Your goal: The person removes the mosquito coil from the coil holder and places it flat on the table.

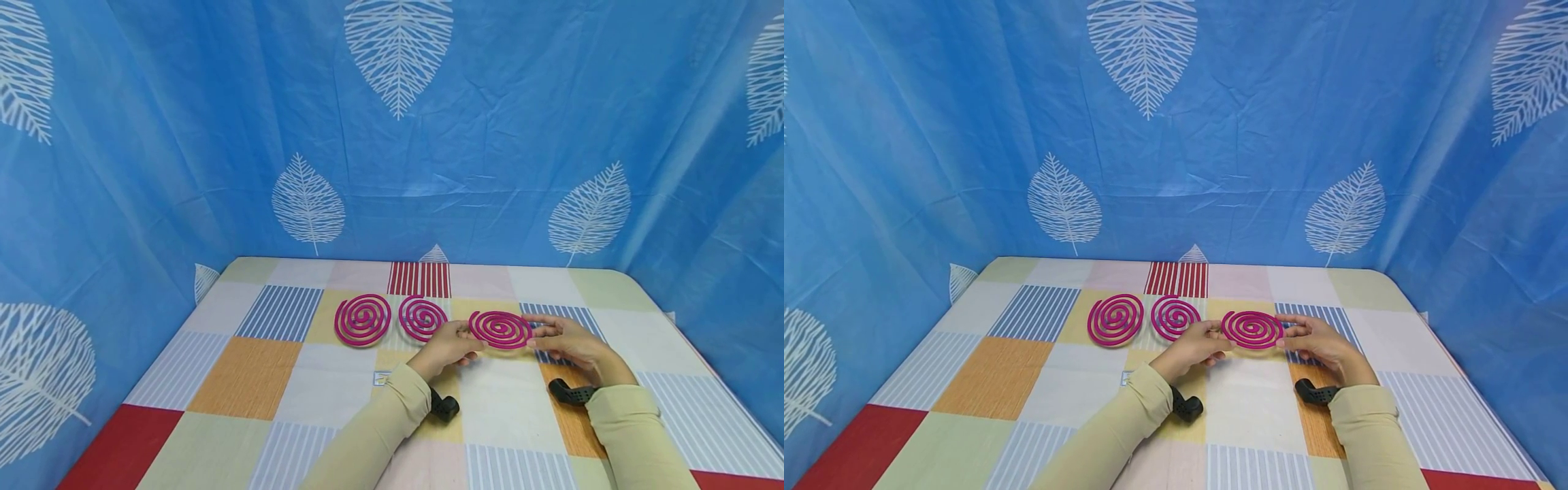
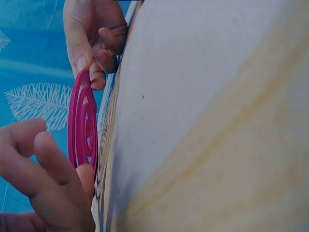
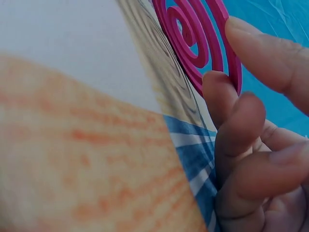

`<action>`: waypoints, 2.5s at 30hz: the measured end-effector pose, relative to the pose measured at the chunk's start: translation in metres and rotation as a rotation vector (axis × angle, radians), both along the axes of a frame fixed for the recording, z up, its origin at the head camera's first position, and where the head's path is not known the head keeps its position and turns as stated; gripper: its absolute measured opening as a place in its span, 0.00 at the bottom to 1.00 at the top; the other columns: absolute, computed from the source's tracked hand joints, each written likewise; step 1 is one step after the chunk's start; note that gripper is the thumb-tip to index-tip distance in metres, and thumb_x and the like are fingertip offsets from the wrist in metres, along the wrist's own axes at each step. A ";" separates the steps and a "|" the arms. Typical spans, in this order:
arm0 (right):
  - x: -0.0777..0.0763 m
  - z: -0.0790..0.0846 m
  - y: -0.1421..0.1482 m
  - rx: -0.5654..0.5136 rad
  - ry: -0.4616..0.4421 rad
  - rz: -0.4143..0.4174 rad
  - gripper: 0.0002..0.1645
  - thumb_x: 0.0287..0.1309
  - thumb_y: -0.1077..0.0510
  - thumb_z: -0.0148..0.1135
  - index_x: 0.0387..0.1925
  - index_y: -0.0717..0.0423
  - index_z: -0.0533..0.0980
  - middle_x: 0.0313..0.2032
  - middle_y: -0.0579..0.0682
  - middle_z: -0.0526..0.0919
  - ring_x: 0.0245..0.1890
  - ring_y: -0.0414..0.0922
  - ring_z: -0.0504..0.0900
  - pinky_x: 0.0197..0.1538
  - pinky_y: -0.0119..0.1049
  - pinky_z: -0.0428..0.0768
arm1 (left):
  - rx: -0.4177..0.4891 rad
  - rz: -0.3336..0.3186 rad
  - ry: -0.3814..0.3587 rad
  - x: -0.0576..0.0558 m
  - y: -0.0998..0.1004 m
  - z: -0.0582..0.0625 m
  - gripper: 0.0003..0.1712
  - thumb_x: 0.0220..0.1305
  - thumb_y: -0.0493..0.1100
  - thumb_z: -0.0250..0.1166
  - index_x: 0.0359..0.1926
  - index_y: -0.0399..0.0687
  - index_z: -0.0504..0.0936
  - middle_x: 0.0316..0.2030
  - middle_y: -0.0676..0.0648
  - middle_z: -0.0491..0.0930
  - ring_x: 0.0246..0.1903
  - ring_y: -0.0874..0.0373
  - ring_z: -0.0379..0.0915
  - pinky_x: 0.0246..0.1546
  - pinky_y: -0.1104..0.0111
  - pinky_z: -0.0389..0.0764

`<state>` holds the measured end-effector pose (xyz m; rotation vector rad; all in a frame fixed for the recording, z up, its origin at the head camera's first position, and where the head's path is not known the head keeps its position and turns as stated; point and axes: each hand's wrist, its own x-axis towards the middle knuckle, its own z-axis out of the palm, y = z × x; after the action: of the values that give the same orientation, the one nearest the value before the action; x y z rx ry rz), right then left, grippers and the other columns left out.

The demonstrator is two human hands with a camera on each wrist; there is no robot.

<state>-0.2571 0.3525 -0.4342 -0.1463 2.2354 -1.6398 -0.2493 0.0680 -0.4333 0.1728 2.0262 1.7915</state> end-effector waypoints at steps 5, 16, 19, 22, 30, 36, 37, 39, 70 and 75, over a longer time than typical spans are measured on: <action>0.000 0.002 -0.002 0.076 -0.002 -0.034 0.48 0.69 0.60 0.73 0.78 0.76 0.57 0.37 0.42 0.87 0.27 0.39 0.75 0.30 0.31 0.76 | -0.039 -0.018 0.001 0.002 0.000 0.002 0.37 0.73 0.35 0.70 0.77 0.28 0.67 0.37 0.49 0.86 0.24 0.66 0.75 0.24 0.79 0.75; 0.001 0.005 -0.003 0.158 0.022 -0.027 0.43 0.70 0.63 0.70 0.75 0.79 0.61 0.34 0.44 0.86 0.28 0.39 0.78 0.31 0.31 0.80 | -0.066 -0.020 -0.001 0.002 0.000 0.002 0.36 0.74 0.35 0.69 0.76 0.26 0.68 0.43 0.47 0.89 0.26 0.65 0.76 0.25 0.79 0.77; 0.001 0.006 -0.004 0.173 0.014 -0.035 0.42 0.70 0.62 0.71 0.75 0.78 0.61 0.34 0.45 0.85 0.28 0.40 0.78 0.32 0.31 0.80 | -0.067 -0.021 0.001 0.002 0.000 0.002 0.35 0.74 0.35 0.69 0.75 0.25 0.69 0.43 0.47 0.89 0.25 0.65 0.75 0.25 0.79 0.76; 0.003 0.007 -0.005 0.187 -0.006 -0.064 0.43 0.70 0.61 0.71 0.75 0.76 0.63 0.34 0.46 0.84 0.29 0.42 0.78 0.33 0.32 0.80 | -0.077 -0.028 0.014 0.003 0.000 0.002 0.35 0.74 0.35 0.69 0.75 0.25 0.69 0.40 0.47 0.88 0.23 0.66 0.73 0.24 0.80 0.75; 0.005 0.006 -0.007 0.182 -0.009 -0.085 0.42 0.71 0.60 0.70 0.76 0.76 0.63 0.33 0.47 0.84 0.28 0.42 0.78 0.33 0.32 0.81 | -0.099 -0.039 0.042 0.005 -0.001 0.012 0.37 0.73 0.36 0.70 0.76 0.28 0.68 0.39 0.50 0.83 0.28 0.63 0.79 0.25 0.77 0.79; 0.004 0.007 -0.007 0.194 0.002 -0.079 0.41 0.73 0.60 0.68 0.76 0.75 0.62 0.33 0.47 0.83 0.31 0.44 0.79 0.34 0.33 0.82 | -0.121 -0.055 0.092 0.005 -0.006 0.023 0.35 0.73 0.37 0.71 0.76 0.33 0.72 0.45 0.49 0.81 0.34 0.60 0.82 0.32 0.71 0.84; 0.004 0.007 -0.007 0.191 0.005 -0.076 0.40 0.74 0.60 0.68 0.76 0.75 0.62 0.34 0.48 0.83 0.32 0.44 0.79 0.34 0.33 0.82 | -0.120 -0.063 0.109 0.005 -0.008 0.024 0.35 0.72 0.37 0.71 0.76 0.33 0.72 0.46 0.49 0.81 0.34 0.59 0.82 0.34 0.70 0.84; 0.003 0.008 -0.007 0.183 0.010 -0.071 0.40 0.75 0.59 0.67 0.77 0.75 0.62 0.36 0.47 0.84 0.34 0.44 0.79 0.36 0.34 0.83 | -0.126 -0.082 0.158 0.005 -0.010 0.026 0.34 0.72 0.37 0.71 0.75 0.33 0.73 0.46 0.48 0.81 0.36 0.59 0.83 0.36 0.70 0.84; 0.007 0.038 -0.021 -0.198 0.301 0.095 0.26 0.78 0.69 0.59 0.59 0.32 0.81 0.45 0.48 0.86 0.45 0.44 0.88 0.52 0.32 0.87 | -0.035 -0.254 0.448 0.005 -0.041 0.075 0.27 0.76 0.40 0.68 0.71 0.37 0.78 0.58 0.37 0.85 0.49 0.60 0.80 0.52 0.72 0.81; 0.008 0.043 -0.028 -0.252 0.383 0.125 0.28 0.78 0.72 0.56 0.60 0.35 0.83 0.44 0.45 0.86 0.44 0.41 0.87 0.51 0.31 0.87 | -0.018 -0.284 0.508 0.008 -0.045 0.085 0.27 0.76 0.39 0.67 0.72 0.36 0.77 0.60 0.35 0.84 0.51 0.59 0.81 0.57 0.71 0.80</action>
<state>-0.2487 0.3246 -0.3914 -0.7048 2.2094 -1.9491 -0.2412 0.0234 -0.3484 0.9433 2.2013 1.6617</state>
